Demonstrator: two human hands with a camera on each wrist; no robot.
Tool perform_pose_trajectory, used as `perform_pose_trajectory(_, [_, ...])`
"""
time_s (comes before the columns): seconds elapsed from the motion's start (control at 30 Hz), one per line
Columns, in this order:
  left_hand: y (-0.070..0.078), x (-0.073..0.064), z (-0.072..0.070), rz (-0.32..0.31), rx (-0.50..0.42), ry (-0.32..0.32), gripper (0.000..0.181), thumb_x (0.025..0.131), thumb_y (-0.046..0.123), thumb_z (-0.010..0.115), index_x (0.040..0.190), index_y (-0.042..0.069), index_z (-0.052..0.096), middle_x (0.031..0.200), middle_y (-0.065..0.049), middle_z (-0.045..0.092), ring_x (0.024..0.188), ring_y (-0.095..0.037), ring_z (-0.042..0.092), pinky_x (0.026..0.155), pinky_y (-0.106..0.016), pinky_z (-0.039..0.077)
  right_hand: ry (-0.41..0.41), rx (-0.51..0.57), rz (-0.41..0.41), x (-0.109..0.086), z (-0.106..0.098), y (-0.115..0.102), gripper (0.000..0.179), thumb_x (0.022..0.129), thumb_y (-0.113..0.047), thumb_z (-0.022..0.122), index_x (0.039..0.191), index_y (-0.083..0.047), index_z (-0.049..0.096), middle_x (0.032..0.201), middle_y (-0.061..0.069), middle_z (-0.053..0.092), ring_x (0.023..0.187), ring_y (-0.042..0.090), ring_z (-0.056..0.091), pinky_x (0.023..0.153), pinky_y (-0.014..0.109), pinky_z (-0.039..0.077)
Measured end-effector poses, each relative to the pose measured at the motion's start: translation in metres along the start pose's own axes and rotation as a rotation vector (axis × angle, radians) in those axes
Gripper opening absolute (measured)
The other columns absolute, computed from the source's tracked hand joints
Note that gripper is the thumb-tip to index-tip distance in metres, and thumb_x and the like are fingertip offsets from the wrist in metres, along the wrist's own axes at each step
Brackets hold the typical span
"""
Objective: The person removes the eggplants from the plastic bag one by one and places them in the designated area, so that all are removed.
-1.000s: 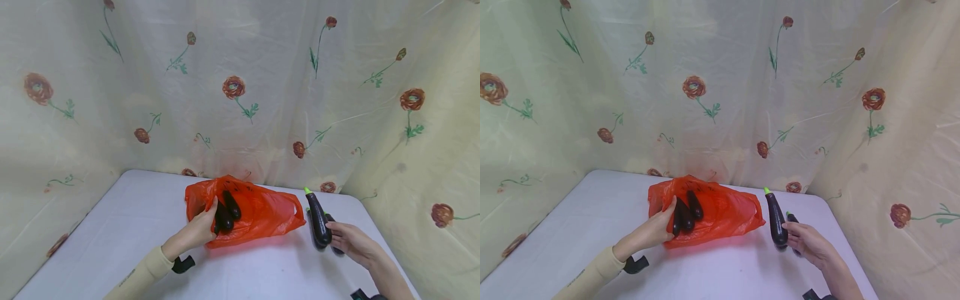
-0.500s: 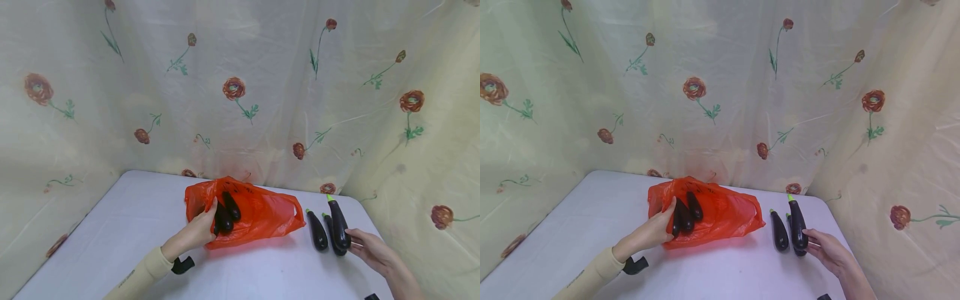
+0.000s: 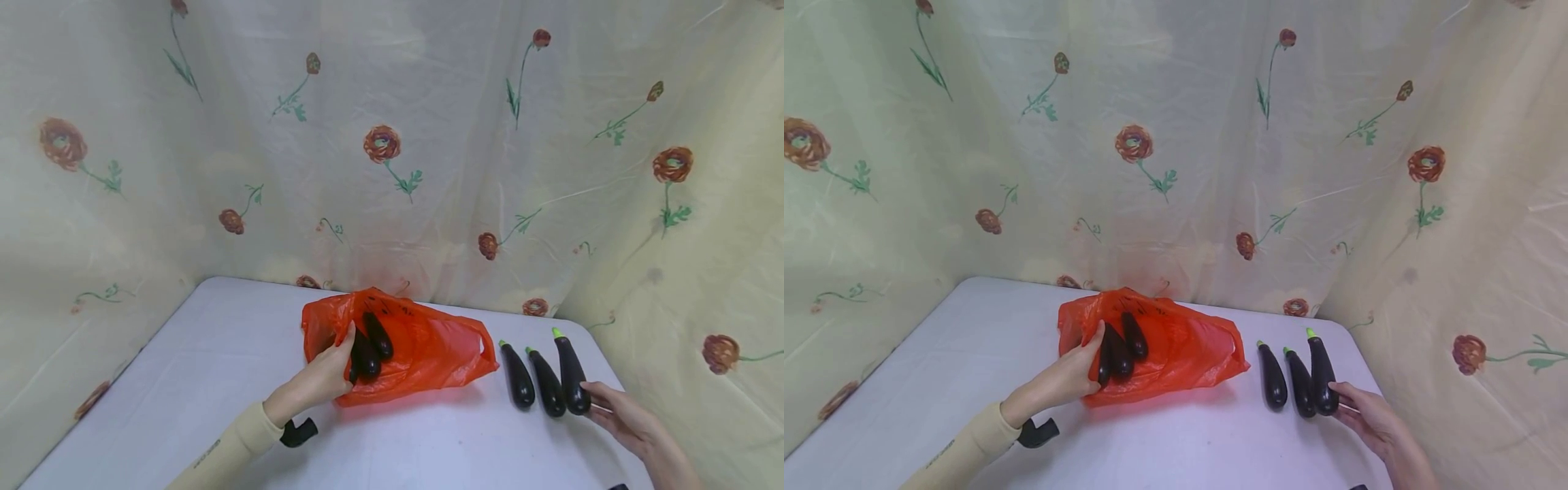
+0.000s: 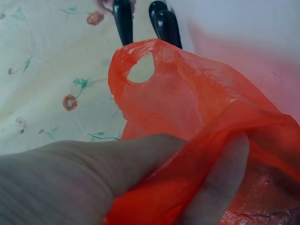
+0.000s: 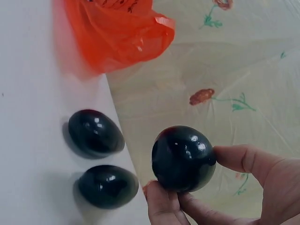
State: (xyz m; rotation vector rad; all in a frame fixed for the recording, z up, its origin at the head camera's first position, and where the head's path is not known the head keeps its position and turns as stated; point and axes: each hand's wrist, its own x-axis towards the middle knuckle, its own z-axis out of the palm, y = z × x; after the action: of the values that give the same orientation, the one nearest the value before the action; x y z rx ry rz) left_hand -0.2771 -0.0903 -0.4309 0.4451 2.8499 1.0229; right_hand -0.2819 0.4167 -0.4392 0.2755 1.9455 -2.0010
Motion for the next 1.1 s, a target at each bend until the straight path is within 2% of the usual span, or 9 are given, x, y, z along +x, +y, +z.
perform_pose_trajectory(0.33, [-0.001,0.0,0.001,0.014,0.004,0.003,0.104,0.075,-0.008,0.074,0.153,-0.002,0.005,0.145,-0.026,0.042,0.063,-0.016,0.052,0.062,-0.028,0.056,0.109,-0.026,0.054,0.012,-0.025,0.008,0.014,0.093,-0.014,0.057,0.082,-0.014,0.066,0.084,0.0,0.065,0.077,0.008,0.066,0.076,0.023,0.057])
perform_pose_trajectory(0.43, [-0.001,0.0,0.002,0.017,-0.002,0.001,0.104,0.075,-0.008,0.074,0.153,-0.002,0.005,0.145,-0.026,0.041,0.063,-0.016,0.052,0.062,-0.028,0.057,0.168,-0.047,0.071,0.017,-0.03,0.013,0.015,0.091,-0.014,0.06,0.077,-0.017,0.066,0.077,-0.003,0.067,0.071,0.006,0.065,0.068,0.021,0.056])
perform_pose_trajectory(0.57, [-0.001,0.0,0.003,0.014,-0.014,-0.005,0.105,0.076,-0.009,0.073,0.154,0.0,0.004,0.135,-0.026,0.049,0.059,-0.016,0.05,0.059,-0.026,0.054,0.214,-0.067,0.087,0.022,-0.035,0.019,0.013,0.088,-0.014,0.064,0.075,-0.017,0.065,0.072,-0.005,0.068,0.066,0.005,0.063,0.061,0.018,0.053])
perform_pose_trajectory(0.67, [-0.001,0.0,0.003,0.011,-0.018,-0.006,0.105,0.076,-0.009,0.073,0.154,0.0,0.004,0.129,-0.026,0.053,0.057,-0.016,0.049,0.057,-0.025,0.052,0.217,-0.061,0.085,0.026,-0.038,0.021,0.009,0.086,-0.014,0.066,0.077,-0.013,0.064,0.072,-0.003,0.068,0.067,0.006,0.064,0.064,0.02,0.055])
perform_pose_trajectory(0.77, [-0.001,0.0,0.003,0.014,-0.015,-0.002,0.105,0.075,-0.009,0.073,0.154,-0.001,0.004,0.136,-0.026,0.049,0.06,-0.017,0.05,0.058,-0.026,0.054,0.226,-0.059,0.076,0.029,-0.039,0.022,0.008,0.085,-0.013,0.068,0.084,-0.006,0.064,0.072,-0.002,0.068,0.068,0.007,0.066,0.068,0.023,0.057])
perform_pose_trajectory(0.8, [-0.001,0.0,0.003,0.015,-0.014,0.0,0.105,0.075,-0.009,0.073,0.154,-0.001,0.004,0.138,-0.026,0.048,0.062,-0.017,0.051,0.059,-0.027,0.054,0.232,-0.069,0.077,0.03,-0.038,0.022,0.012,0.084,-0.013,0.068,0.088,-0.002,0.064,0.072,-0.002,0.068,0.068,0.008,0.067,0.068,0.023,0.057])
perform_pose_trajectory(0.93, [-0.002,0.001,0.003,0.02,-0.008,0.005,0.105,0.075,-0.009,0.074,0.154,-0.001,0.004,0.145,-0.026,0.042,0.066,-0.018,0.052,0.062,-0.029,0.057,0.298,-0.166,0.09,0.032,-0.035,0.024,0.056,0.079,-0.017,0.074,0.112,0.021,0.051,0.07,-0.002,0.064,0.066,0.009,0.064,0.066,0.024,0.057])
perform_pose_trajectory(1.03, [-0.002,0.001,0.003,0.019,-0.006,0.003,0.105,0.075,-0.009,0.074,0.154,-0.001,0.004,0.148,-0.025,0.038,0.069,-0.018,0.053,0.064,-0.03,0.057,0.358,-0.245,0.106,0.034,-0.033,0.025,0.08,0.074,-0.021,0.079,0.124,0.028,0.039,0.069,-0.001,0.062,0.065,0.01,0.061,0.065,0.025,0.056])
perform_pose_trajectory(1.1, [-0.002,0.001,0.003,0.015,-0.006,0.001,0.105,0.076,-0.009,0.074,0.154,-0.001,0.004,0.149,-0.025,0.037,0.069,-0.018,0.053,0.065,-0.03,0.058,0.386,-0.274,0.107,0.035,-0.032,0.026,0.084,0.073,-0.022,0.079,0.125,0.028,0.038,0.069,-0.001,0.062,0.065,0.011,0.06,0.065,0.026,0.056])
